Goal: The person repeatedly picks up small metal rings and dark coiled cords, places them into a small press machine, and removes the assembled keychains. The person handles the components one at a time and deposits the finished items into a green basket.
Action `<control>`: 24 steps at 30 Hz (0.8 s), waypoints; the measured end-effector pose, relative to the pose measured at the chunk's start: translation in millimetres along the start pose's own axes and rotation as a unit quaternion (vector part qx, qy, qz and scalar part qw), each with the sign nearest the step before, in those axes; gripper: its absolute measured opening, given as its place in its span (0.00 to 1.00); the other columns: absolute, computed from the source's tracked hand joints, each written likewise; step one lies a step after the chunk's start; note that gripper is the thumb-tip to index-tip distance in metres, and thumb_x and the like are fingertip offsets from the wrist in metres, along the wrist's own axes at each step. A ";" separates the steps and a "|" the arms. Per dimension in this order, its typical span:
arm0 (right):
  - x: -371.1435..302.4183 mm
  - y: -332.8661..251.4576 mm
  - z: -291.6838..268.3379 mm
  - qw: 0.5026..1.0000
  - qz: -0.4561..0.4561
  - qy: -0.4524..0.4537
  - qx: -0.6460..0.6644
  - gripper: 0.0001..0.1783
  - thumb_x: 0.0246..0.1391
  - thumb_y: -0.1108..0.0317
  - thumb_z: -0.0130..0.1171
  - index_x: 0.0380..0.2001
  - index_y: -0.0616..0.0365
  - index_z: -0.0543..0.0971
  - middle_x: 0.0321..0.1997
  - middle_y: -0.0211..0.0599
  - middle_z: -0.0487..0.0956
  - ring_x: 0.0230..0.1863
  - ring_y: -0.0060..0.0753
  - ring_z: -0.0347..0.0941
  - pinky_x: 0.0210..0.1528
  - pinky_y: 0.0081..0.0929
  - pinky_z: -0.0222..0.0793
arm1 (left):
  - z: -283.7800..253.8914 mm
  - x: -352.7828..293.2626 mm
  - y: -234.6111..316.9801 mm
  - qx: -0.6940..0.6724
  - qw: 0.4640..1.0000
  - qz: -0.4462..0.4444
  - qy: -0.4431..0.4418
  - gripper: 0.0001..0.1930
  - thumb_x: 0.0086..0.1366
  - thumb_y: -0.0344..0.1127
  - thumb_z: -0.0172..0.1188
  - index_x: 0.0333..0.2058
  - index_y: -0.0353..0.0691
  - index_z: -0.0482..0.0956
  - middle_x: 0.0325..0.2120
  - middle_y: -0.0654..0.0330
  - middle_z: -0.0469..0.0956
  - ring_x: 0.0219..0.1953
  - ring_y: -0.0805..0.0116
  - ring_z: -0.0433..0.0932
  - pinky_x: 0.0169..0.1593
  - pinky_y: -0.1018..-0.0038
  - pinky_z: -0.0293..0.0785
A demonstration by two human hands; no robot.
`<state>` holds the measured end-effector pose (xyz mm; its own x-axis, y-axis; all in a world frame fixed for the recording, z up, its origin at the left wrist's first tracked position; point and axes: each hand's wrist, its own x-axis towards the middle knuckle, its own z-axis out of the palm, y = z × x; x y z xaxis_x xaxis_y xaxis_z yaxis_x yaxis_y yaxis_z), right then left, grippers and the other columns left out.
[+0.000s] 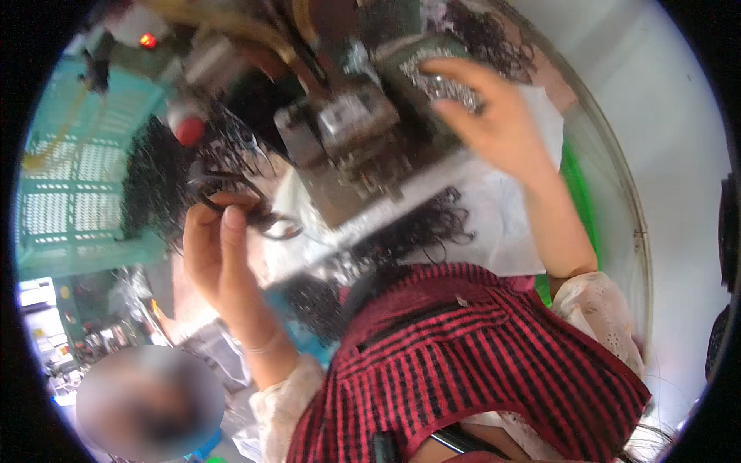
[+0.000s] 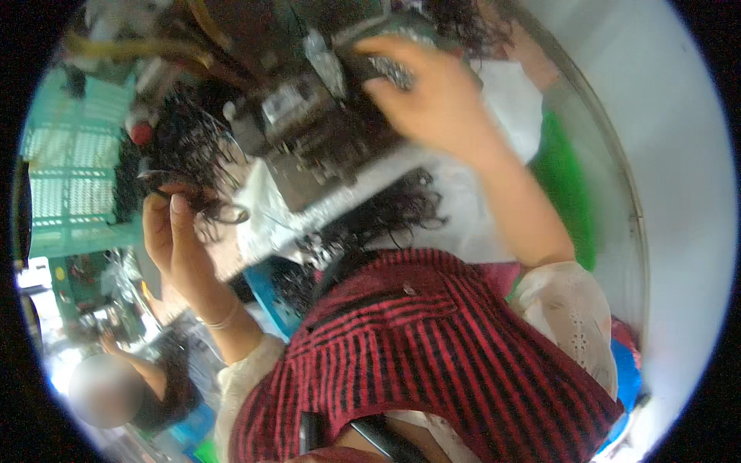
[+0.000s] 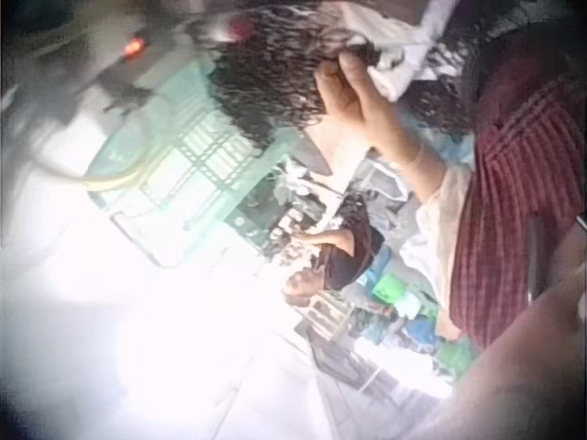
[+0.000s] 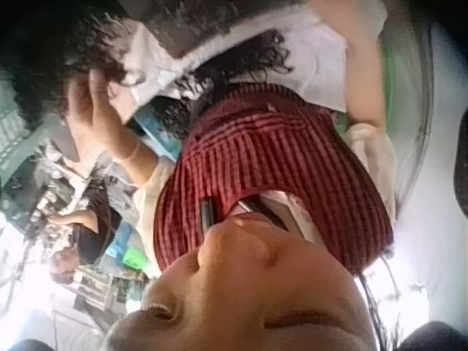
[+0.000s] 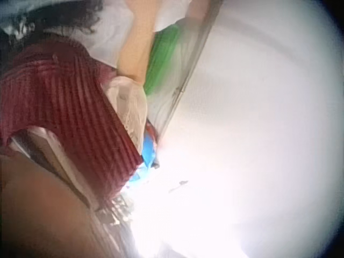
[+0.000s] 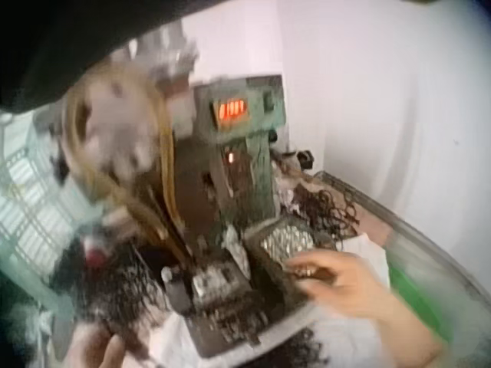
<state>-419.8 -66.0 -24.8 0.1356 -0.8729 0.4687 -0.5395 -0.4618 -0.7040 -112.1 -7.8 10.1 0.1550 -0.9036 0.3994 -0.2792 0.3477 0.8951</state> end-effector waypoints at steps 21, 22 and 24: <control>-151.2 37.8 163.2 0.885 0.093 -0.452 -0.056 0.48 0.44 0.52 0.73 0.64 0.62 0.64 0.55 0.62 0.75 0.54 0.61 0.74 0.57 0.44 0.71 | -94.2 -209.4 -222.0 -0.258 0.835 -0.484 -0.030 0.17 0.71 0.49 0.54 0.50 0.45 0.74 0.49 0.63 0.76 0.49 0.61 0.76 0.55 0.46 0.69; -146.8 19.4 169.8 0.876 0.140 -0.461 -0.017 0.49 0.43 0.52 0.73 0.65 0.61 0.63 0.59 0.61 0.72 0.59 0.61 0.70 0.62 0.44 0.67 | -106.9 -207.4 -209.6 -0.213 0.825 -0.523 -0.006 0.16 0.70 0.50 0.55 0.48 0.47 0.74 0.45 0.64 0.77 0.47 0.63 0.77 0.50 0.53 0.74; -144.2 -4.5 191.5 0.877 0.146 -0.457 0.038 0.44 0.45 0.58 0.70 0.64 0.61 0.65 0.59 0.61 0.72 0.60 0.58 0.70 0.63 0.44 0.66 | -133.1 -215.7 -198.8 -0.228 0.812 -0.537 -0.024 0.16 0.69 0.51 0.55 0.47 0.49 0.74 0.41 0.67 0.79 0.44 0.66 0.78 0.42 0.62 0.76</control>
<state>-277.8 31.7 -191.4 0.6282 -0.7015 -0.3366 -0.6105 -0.1763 -0.7721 36.1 151.3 -227.5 0.0370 -0.7520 -0.6581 0.3738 -0.6004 0.7070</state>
